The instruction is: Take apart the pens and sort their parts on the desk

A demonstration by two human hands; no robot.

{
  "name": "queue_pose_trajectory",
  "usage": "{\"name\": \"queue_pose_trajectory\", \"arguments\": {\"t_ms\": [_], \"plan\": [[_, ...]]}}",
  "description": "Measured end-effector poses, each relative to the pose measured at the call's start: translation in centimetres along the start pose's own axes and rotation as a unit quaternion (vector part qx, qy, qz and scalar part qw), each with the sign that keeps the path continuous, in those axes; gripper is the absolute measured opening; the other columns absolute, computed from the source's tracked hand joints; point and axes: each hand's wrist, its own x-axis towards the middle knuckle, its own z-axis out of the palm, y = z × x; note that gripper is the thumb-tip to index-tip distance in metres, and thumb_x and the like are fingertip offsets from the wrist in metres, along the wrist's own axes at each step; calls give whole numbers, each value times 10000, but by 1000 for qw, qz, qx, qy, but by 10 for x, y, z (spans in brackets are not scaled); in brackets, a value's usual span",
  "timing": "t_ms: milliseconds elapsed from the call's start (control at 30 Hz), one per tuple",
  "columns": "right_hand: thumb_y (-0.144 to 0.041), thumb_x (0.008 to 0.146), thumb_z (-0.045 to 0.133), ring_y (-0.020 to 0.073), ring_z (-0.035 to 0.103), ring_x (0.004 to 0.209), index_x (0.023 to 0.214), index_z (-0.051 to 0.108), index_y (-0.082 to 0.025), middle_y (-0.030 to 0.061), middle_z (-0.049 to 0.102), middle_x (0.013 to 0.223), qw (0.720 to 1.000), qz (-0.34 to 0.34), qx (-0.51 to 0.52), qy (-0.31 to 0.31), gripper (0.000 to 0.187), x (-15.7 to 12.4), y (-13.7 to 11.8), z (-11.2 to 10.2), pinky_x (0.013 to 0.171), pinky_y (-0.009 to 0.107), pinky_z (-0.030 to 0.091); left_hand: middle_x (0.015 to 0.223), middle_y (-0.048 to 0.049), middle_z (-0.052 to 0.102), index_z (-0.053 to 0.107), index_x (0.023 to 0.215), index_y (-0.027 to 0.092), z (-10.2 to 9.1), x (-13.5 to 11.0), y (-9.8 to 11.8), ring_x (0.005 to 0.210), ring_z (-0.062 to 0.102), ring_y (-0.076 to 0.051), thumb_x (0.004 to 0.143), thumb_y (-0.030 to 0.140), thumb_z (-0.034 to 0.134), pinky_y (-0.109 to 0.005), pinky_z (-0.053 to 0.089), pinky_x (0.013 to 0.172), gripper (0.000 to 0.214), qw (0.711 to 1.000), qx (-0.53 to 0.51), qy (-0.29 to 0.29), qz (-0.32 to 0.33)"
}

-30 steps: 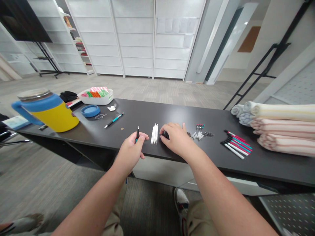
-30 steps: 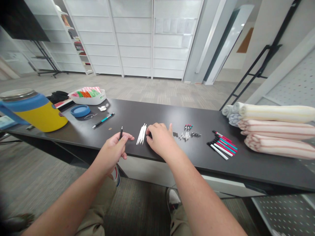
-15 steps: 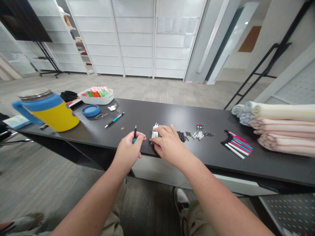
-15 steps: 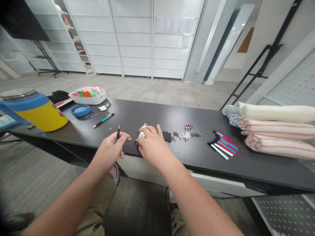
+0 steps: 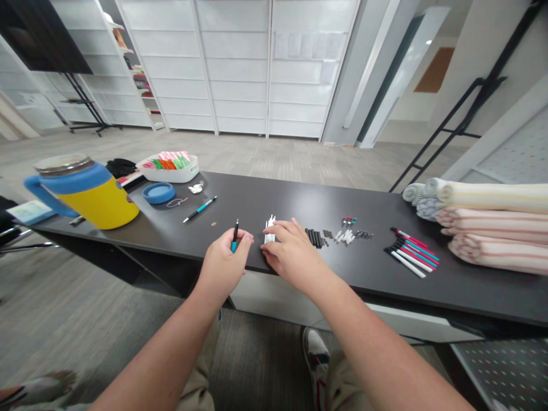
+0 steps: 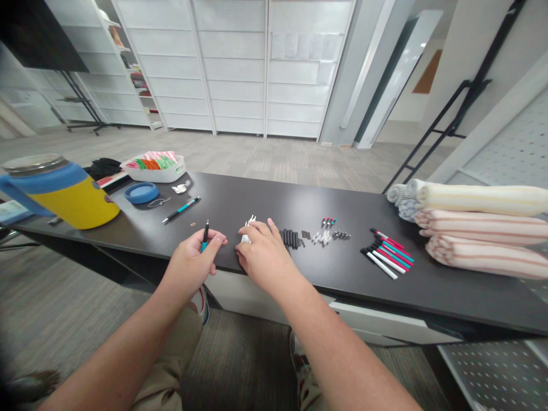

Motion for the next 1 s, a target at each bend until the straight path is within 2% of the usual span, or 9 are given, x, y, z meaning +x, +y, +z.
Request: {"name": "queue_pose_trajectory", "arguments": {"t_ms": [100, 233, 433, 600, 833, 1000], "plan": [[-238, 982, 640, 323, 500, 1383, 1034, 812, -276, 65, 687, 1345, 1000, -11, 4, -3, 184, 0, -2, 0, 1231, 661, 295, 613, 18, 643, 709, 981, 212, 0, 0, 0, 471, 586, -144, 945, 528, 603, -204, 392, 420, 335, 1000, 2, 2, 8], [-241, 978, 659, 313, 514, 1371, 1093, 795, -267, 70, 689, 1348, 1000, -7, 5, 4, 179, 0, -3, 0, 1231, 646, 302, 751, -12, 719, 708, 986, 213, -1, 0, 0, 498, 605, -134, 942, 531, 602, -199, 413, 423, 338, 1000, 3, 8, 7], [-295, 959, 710, 315, 527, 1352, 1030, 787, -230, 69, 699, 1321, 1000, 10, 1, 6, 124, 0, -3, 3, 1235, 621, 306, 909, -24, 767, 698, 981, 217, -1, 1, 2, 499, 606, -117, 944, 526, 597, -199, 426, 418, 327, 1000, -8, 9, 5], [-304, 967, 703, 302, 520, 1360, 1069, 767, -239, 55, 685, 1343, 1000, -2, 10, 2, 137, -1, -6, 4, 1235, 604, 311, 851, -8, 748, 691, 958, 222, -2, 1, 1, 512, 606, -120, 944, 517, 594, -199, 440, 436, 311, 1000, 0, 11, 8], [-350, 923, 761, 310, 524, 1341, 986, 737, -211, 83, 689, 1308, 999, 48, 3, 25, 154, 0, -7, 6, 1227, 610, 311, 866, -10, 754, 691, 971, 219, -1, 1, 0, 491, 594, -119, 941, 525, 591, -216, 441, 443, 323, 1000, 5, 11, 3], [-300, 953, 710, 304, 521, 1340, 972, 744, -215, 82, 689, 1311, 999, 35, 11, 18, 94, 2, -10, 8, 1224, 594, 314, 747, 8, 723, 703, 969, 226, -4, 2, -1, 530, 628, -151, 961, 513, 574, -234, 435, 479, 315, 999, 45, 19, 19]]}}
